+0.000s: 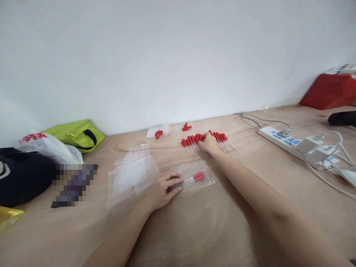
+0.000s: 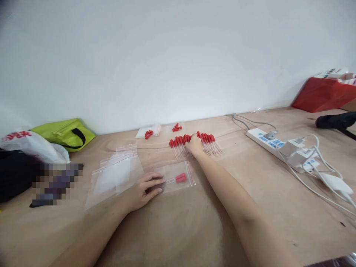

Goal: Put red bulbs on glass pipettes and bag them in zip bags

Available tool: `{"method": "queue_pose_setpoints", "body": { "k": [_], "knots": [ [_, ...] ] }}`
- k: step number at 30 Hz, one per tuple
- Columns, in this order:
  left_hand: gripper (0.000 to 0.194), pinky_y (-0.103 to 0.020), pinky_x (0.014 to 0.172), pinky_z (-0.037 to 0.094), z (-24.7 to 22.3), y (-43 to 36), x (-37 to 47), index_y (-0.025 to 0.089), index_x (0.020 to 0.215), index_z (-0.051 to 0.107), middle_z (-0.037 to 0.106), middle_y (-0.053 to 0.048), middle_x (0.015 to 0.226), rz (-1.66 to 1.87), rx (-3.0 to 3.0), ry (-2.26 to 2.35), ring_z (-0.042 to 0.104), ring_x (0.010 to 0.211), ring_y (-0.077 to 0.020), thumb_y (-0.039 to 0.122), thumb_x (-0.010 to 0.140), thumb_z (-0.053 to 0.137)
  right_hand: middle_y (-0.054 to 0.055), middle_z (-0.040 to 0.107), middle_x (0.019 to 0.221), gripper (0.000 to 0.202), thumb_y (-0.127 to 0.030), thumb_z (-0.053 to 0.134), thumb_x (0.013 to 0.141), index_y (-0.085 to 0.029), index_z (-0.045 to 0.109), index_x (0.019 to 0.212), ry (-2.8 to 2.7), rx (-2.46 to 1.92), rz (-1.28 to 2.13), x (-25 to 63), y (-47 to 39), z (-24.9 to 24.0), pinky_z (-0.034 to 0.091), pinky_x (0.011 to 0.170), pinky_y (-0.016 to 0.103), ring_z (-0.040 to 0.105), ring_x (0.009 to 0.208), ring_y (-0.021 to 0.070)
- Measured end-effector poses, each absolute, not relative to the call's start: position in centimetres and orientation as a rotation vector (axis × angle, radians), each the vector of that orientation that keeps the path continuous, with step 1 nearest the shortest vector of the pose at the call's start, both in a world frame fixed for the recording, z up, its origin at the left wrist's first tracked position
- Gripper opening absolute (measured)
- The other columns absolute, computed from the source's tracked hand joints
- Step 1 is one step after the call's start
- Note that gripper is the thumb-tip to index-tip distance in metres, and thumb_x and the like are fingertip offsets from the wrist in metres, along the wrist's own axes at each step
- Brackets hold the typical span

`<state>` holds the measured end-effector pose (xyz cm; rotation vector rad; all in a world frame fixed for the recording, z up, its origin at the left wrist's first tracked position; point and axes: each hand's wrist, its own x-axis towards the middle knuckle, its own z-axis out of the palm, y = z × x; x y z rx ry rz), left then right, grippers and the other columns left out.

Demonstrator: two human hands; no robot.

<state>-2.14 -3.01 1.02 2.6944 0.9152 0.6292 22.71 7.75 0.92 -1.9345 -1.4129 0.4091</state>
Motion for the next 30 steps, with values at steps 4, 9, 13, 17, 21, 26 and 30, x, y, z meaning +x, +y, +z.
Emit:
{"method": "queue_pose_setpoints", "body": {
  "k": [4,9,13,17,21,26,30],
  "knots": [
    [0.025,-0.038,0.086,0.045,1.0,-3.1,-2.2,0.023,0.103,0.061,0.06,-0.007,0.105,0.627,2.68,0.913,0.055,0.098,-0.0191,0.031,0.083,0.049,0.017,0.061,0.09,0.029,-0.013,0.053,0.066,-0.01,0.05,0.094,-1.39,-1.954,0.423,22.5,8.2,1.2,0.043,0.072,0.03,0.058,0.087,0.0235],
    [0.025,-0.038,0.085,0.045,1.0,-3.0,-2.2,0.022,0.104,0.061,0.06,-0.007,0.105,0.643,2.677,0.882,0.055,0.097,-0.0187,0.031,0.084,0.048,0.016,0.061,0.089,0.037,-0.012,0.047,0.07,-0.006,0.044,0.107,-1.407,-1.901,0.398,23.4,6.9,2.0,0.043,0.073,0.029,0.058,0.086,0.0226],
    [0.025,-0.039,0.087,0.044,0.8,-2.9,-2.3,0.023,0.104,0.061,0.059,-0.007,0.106,0.643,2.68,0.891,0.055,0.099,-0.0193,0.03,0.083,0.05,0.009,0.059,0.08,0.055,-0.016,0.042,0.074,-0.006,0.024,0.125,-1.448,-1.647,0.468,25.0,3.7,1.7,0.045,0.067,0.029,0.058,0.07,0.0186],
    [0.024,-0.039,0.087,0.045,0.9,-2.9,-2.2,0.023,0.103,0.061,0.06,-0.007,0.105,0.643,2.676,0.902,0.055,0.097,-0.0194,0.03,0.082,0.051,0.0,0.052,0.075,0.061,-0.024,0.042,0.074,-0.015,0.014,0.128,-1.269,-1.433,0.654,25.8,0.1,0.2,0.045,0.051,0.026,0.052,0.05,0.0119],
    [0.024,-0.038,0.086,0.045,1.2,-3.0,-2.1,0.023,0.102,0.061,0.059,-0.007,0.105,0.613,2.671,0.916,0.056,0.097,-0.0193,0.031,0.083,0.05,-0.006,0.047,0.066,0.056,-0.033,0.048,0.071,-0.02,0.018,0.117,-1.076,-1.315,0.784,25.2,-1.7,-1.0,0.046,0.046,0.025,0.052,0.047,0.0115],
    [0.03,-0.039,0.088,0.043,1.4,-3.1,-2.1,0.021,0.11,0.056,0.059,-0.008,0.107,0.588,2.662,0.949,0.054,0.1,-0.0201,0.032,0.083,0.049,-0.006,0.053,0.063,0.048,-0.043,0.055,0.067,-0.024,0.024,0.098,-0.956,-1.155,0.98,23.5,-2.2,-1.2,0.049,0.053,0.027,0.056,0.051,0.0119],
    [0.039,-0.039,0.091,0.042,1.7,-3.4,-2.0,0.02,0.118,0.048,0.057,-0.008,0.111,0.543,2.611,1.027,0.052,0.104,-0.0206,0.034,0.082,0.051,-0.005,0.055,0.065,0.044,-0.051,0.057,0.065,-0.023,0.035,0.091,-1.019,-1.088,1.109,22.9,-2.8,-1.4,0.049,0.054,0.027,0.055,0.052,0.0106]
  ]
}}
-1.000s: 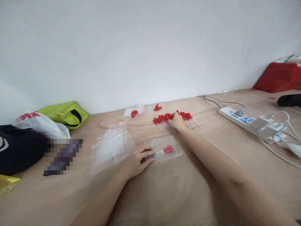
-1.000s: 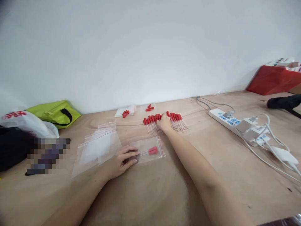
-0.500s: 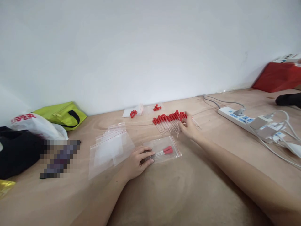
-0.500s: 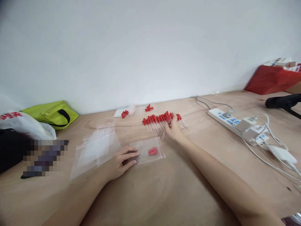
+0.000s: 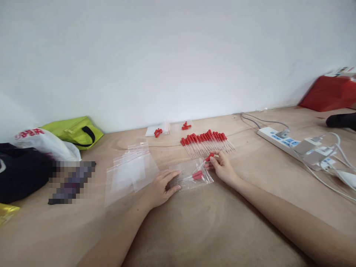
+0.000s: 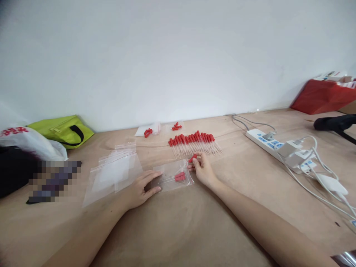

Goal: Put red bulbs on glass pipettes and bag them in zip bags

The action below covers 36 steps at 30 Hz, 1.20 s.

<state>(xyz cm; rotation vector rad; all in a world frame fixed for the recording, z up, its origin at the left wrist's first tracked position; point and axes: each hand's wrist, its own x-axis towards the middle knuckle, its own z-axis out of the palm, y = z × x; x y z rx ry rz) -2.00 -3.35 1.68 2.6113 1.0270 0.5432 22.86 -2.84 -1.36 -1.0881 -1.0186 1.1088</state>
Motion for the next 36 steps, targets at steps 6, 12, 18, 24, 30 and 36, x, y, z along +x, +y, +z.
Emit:
{"method": "queue_pose_setpoints", "body": {
  "k": [6,12,18,24,30,36],
  "knots": [
    [0.039,-0.037,0.091,0.042,2.1,-3.6,-1.8,0.022,0.119,0.047,0.056,-0.006,0.113,0.514,2.548,1.049,0.052,0.105,-0.0197,0.034,0.082,0.051,-0.003,0.052,0.061,0.028,-0.042,0.059,0.067,-0.018,0.056,0.083,-1.381,-1.253,1.009,23.3,-3.3,-1.5,0.038,0.045,0.022,0.043,0.047,0.0081],
    [0.036,-0.038,0.092,0.041,1.8,-3.3,-1.8,0.02,0.115,0.05,0.057,-0.008,0.112,0.545,2.571,1.02,0.051,0.105,-0.0203,0.034,0.082,0.051,0.003,0.056,0.066,0.024,-0.026,0.045,0.08,-0.02,0.068,0.078,-1.908,-1.225,0.683,23.3,-3.5,-0.8,0.041,0.059,0.026,0.051,0.062,0.0132],
    [0.03,-0.039,0.091,0.042,1.3,-3.0,-2.0,0.021,0.11,0.057,0.056,-0.008,0.112,0.563,2.634,0.948,0.052,0.104,-0.0203,0.031,0.083,0.049,0.003,0.062,0.071,0.018,-0.022,0.046,0.075,-0.017,0.063,0.073,-1.805,-1.375,0.645,24.8,-1.4,-0.8,0.041,0.056,0.024,0.053,0.059,0.0125],
    [0.028,-0.041,0.093,0.039,1.3,-2.9,-2.0,0.028,0.111,0.058,0.054,-0.006,0.116,0.496,2.699,0.88,0.047,0.109,-0.0208,0.027,0.086,0.046,0.001,0.061,0.069,0.002,-0.018,0.053,0.068,-0.017,0.054,0.067,-1.646,-1.617,0.307,25.0,3.1,1.0,0.04,0.06,0.022,0.054,0.061,0.0117],
    [0.027,-0.04,0.094,0.039,1.2,-3.0,-1.9,0.026,0.11,0.058,0.055,-0.005,0.115,0.513,2.675,0.892,0.048,0.109,-0.0202,0.028,0.085,0.048,0.011,0.063,0.083,0.025,-0.011,0.054,0.064,-0.013,0.052,0.089,-1.545,-1.907,0.375,22.3,7.1,1.3,0.043,0.066,0.025,0.059,0.078,0.0191],
    [0.025,-0.04,0.094,0.039,1.3,-3.2,-1.8,0.022,0.107,0.057,0.056,-0.006,0.114,0.535,2.655,0.898,0.048,0.109,-0.02,0.028,0.084,0.048,0.018,0.061,0.085,0.039,-0.004,0.049,0.063,-0.007,0.048,0.102,-1.534,-1.935,0.378,21.6,7.7,2.3,0.043,0.065,0.03,0.059,0.08,0.025]
  ]
}}
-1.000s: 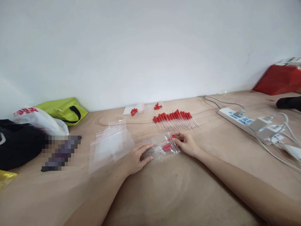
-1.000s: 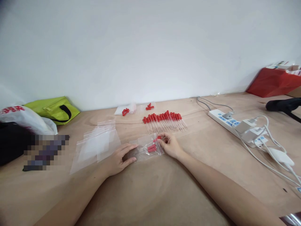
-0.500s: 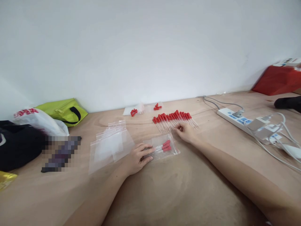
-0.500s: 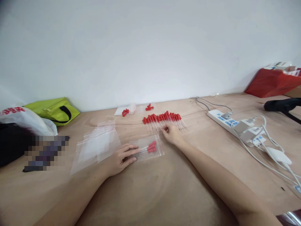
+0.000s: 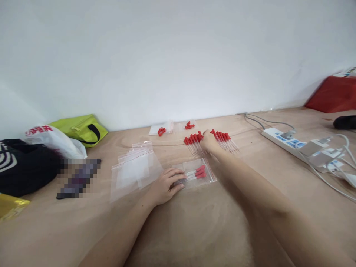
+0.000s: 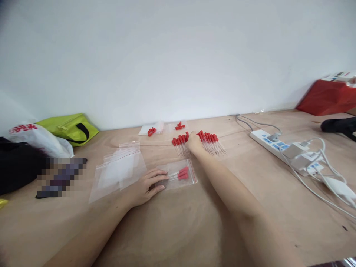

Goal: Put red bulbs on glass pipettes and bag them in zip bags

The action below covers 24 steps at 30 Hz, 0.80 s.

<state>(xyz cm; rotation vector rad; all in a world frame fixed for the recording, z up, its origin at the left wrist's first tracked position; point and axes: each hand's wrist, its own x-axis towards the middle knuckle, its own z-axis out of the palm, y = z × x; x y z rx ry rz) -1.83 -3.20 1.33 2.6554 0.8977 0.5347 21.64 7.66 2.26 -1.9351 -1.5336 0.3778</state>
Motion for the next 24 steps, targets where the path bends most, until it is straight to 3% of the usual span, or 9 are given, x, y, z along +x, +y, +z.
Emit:
{"method": "queue_pose_setpoints", "body": {
  "k": [4,8,11,19,24],
  "knots": [
    [0.025,-0.04,0.095,0.038,1.3,-3.2,-1.9,0.022,0.106,0.056,0.056,-0.006,0.114,0.532,2.643,0.904,0.048,0.109,-0.0199,0.029,0.084,0.048,0.007,0.059,0.071,0.051,-0.009,0.047,0.066,-0.008,0.037,0.117,-1.507,-1.693,0.354,23.4,5.3,2.6,0.044,0.068,0.03,0.058,0.073,0.0206],
    [0.025,-0.041,0.096,0.037,1.5,-3.1,-1.8,0.022,0.106,0.055,0.055,-0.006,0.115,0.497,2.636,0.932,0.047,0.111,-0.0204,0.03,0.084,0.048,-0.004,0.05,0.063,0.061,-0.021,0.048,0.069,-0.016,0.024,0.125,-1.315,-1.461,0.54,25.2,1.7,0.9,0.045,0.054,0.027,0.052,0.051,0.0136],
    [0.027,-0.04,0.095,0.037,1.8,-3.2,-1.6,0.021,0.11,0.052,0.056,-0.007,0.114,0.482,2.622,0.953,0.048,0.109,-0.0205,0.03,0.084,0.048,-0.007,0.047,0.06,0.061,-0.027,0.048,0.071,-0.019,0.02,0.124,-1.134,-1.37,0.675,25.4,-0.2,-0.6,0.044,0.047,0.025,0.052,0.046,0.0123],
    [0.039,-0.04,0.094,0.038,2.0,-3.5,-1.6,0.021,0.121,0.042,0.053,-0.008,0.118,0.458,2.564,1.037,0.047,0.11,-0.0217,0.032,0.083,0.048,-0.004,0.055,0.065,0.041,-0.035,0.049,0.075,-0.023,0.025,0.106,-1.0,-1.205,0.892,23.2,-1.2,-1.5,0.051,0.057,0.029,0.058,0.054,0.0132],
    [0.045,-0.038,0.094,0.038,1.7,-3.5,-1.7,0.022,0.124,0.038,0.051,-0.007,0.12,0.494,2.557,1.041,0.046,0.11,-0.0211,0.032,0.083,0.049,-0.002,0.056,0.066,0.035,-0.045,0.058,0.067,-0.022,0.041,0.087,-1.075,-1.147,0.959,22.2,-2.1,-1.6,0.048,0.054,0.027,0.056,0.054,0.0117]
  ]
}}
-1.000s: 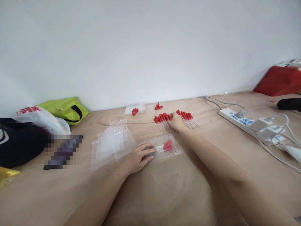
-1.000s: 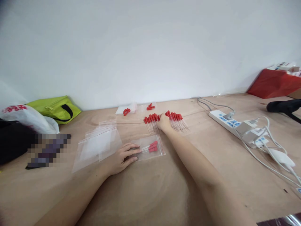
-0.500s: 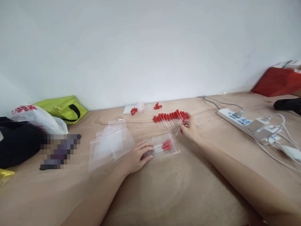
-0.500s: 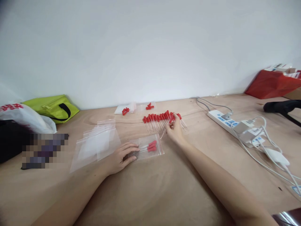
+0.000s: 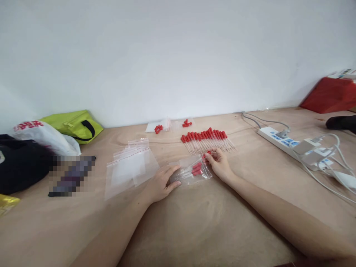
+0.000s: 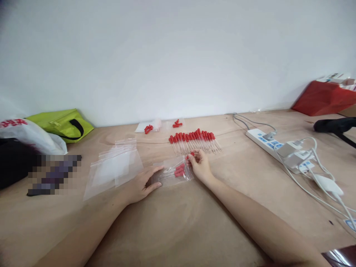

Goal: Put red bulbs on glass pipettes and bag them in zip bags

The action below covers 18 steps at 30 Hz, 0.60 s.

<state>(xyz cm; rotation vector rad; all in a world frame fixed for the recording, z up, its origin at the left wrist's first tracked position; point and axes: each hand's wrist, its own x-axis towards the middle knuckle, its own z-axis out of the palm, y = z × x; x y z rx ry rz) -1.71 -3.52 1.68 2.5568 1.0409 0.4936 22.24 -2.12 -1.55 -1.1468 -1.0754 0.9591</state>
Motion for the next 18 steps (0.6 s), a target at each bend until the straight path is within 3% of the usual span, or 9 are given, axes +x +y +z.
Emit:
{"method": "queue_pose_setpoints", "body": {
  "k": [5,12,18],
  "knots": [
    [0.046,-0.037,0.095,0.036,1.42,-3.33,-1.79,0.023,0.127,0.035,0.049,-0.006,0.122,0.508,2.555,1.02,0.045,0.111,-0.0203,0.031,0.083,0.049,0.0,0.057,0.061,0.034,-0.046,0.062,0.062,-0.018,0.054,0.079,-1.182,-1.249,0.938,21.88,-2.34,-1.76,0.045,0.049,0.027,0.053,0.052,0.0127],
    [0.045,-0.037,0.093,0.038,1.57,-3.39,-1.72,0.024,0.126,0.036,0.049,-0.006,0.121,0.491,2.542,1.045,0.046,0.109,-0.0214,0.032,0.083,0.048,0.001,0.058,0.074,0.035,-0.036,0.065,0.06,-0.02,0.045,0.085,-1.172,-1.191,0.979,21.68,-2.4,-2.12,0.05,0.063,0.029,0.06,0.066,0.0136],
    [0.045,-0.037,0.091,0.039,1.84,-3.47,-1.63,0.024,0.126,0.037,0.051,-0.007,0.119,0.489,2.543,1.043,0.047,0.106,-0.0213,0.032,0.083,0.048,0.001,0.059,0.071,0.031,-0.04,0.065,0.059,-0.02,0.047,0.075,-1.187,-1.266,0.979,21.8,-1.91,-2.2,0.049,0.051,0.026,0.059,0.058,0.0136]
  ]
}}
